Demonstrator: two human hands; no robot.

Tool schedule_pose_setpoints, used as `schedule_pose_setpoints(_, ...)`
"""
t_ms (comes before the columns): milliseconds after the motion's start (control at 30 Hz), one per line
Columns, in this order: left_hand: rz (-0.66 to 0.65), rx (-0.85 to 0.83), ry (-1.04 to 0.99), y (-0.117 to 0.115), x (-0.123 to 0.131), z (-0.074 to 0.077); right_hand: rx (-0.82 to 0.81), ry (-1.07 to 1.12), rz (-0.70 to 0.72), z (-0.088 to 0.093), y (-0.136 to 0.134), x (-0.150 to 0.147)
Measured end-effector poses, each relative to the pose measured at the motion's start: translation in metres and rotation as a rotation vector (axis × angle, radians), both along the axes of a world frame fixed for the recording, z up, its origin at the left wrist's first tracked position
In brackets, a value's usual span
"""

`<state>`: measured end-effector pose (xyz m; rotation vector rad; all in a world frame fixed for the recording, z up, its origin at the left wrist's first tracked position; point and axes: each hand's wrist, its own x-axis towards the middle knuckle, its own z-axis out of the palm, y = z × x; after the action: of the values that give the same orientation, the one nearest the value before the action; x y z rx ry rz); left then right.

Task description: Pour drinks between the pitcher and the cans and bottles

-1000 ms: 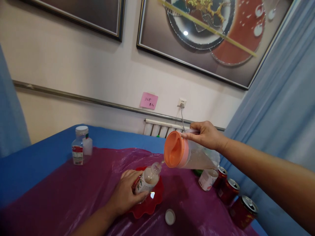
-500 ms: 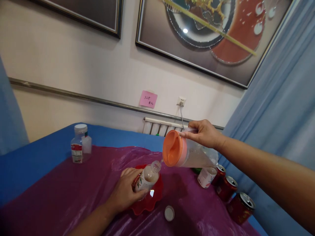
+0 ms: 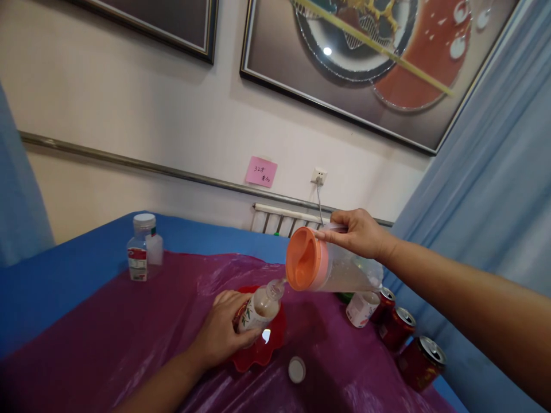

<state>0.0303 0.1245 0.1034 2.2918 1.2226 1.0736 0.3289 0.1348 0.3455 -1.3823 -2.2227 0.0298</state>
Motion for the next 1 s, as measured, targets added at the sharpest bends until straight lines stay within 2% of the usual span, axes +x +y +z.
schedule_pose_setpoints(400,0.006,0.012,-0.006,-0.001,0.000,0.002,0.005,0.024,0.019,-0.002,0.002,0.000)
schedule_pose_setpoints(700,0.009,0.012,0.013,0.001,0.000,0.001,0.016,-0.012,0.015,-0.009,0.005,0.003)
schedule_pose_setpoints(1000,0.031,0.014,0.027,0.000,0.001,0.002,-0.001,0.047,0.033,-0.023,0.008,0.002)
